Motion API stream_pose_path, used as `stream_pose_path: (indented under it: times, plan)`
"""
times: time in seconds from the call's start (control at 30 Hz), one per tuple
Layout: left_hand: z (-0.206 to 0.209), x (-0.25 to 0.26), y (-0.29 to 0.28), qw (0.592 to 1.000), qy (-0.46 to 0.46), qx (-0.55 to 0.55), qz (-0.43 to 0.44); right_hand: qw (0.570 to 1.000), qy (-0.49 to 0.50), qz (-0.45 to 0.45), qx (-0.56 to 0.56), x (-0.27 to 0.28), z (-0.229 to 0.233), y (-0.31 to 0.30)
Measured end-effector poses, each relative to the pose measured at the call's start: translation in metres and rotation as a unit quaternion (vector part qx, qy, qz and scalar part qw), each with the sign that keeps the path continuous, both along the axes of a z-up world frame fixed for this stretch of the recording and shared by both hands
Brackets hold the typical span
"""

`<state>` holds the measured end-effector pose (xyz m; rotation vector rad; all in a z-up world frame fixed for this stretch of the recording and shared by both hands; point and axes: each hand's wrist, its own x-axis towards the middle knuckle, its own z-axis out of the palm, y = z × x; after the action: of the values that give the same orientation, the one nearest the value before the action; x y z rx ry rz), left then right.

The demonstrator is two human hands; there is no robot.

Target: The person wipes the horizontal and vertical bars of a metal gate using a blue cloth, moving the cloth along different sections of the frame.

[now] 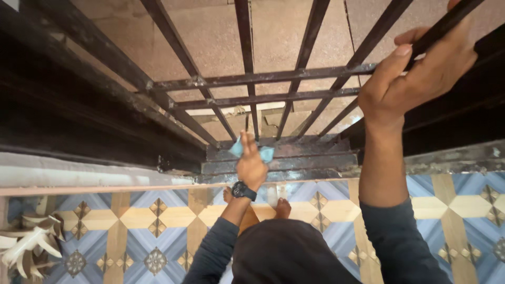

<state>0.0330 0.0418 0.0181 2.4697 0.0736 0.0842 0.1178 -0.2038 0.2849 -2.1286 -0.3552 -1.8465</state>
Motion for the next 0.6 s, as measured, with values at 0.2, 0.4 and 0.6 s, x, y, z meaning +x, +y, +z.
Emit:
stream_pose_path:
  times: [0.2,0.4,0.6]
  plan:
    - [0.001,-0.001,0.011,0.995,-0.050,0.084,0.037,1.000,-0.008,0.001,-0.003,-0.003,0.007,0.003]
    - [0.004,-0.008,0.012,0.998,-0.052,0.035,0.024,1.000,0.002,0.011,-0.006,0.001,0.003,0.004]
    - [-0.001,-0.015,-0.011,0.997,-0.073,0.027,0.012,1.000,0.020,-0.002,0.005,-0.003,-0.007,-0.007]
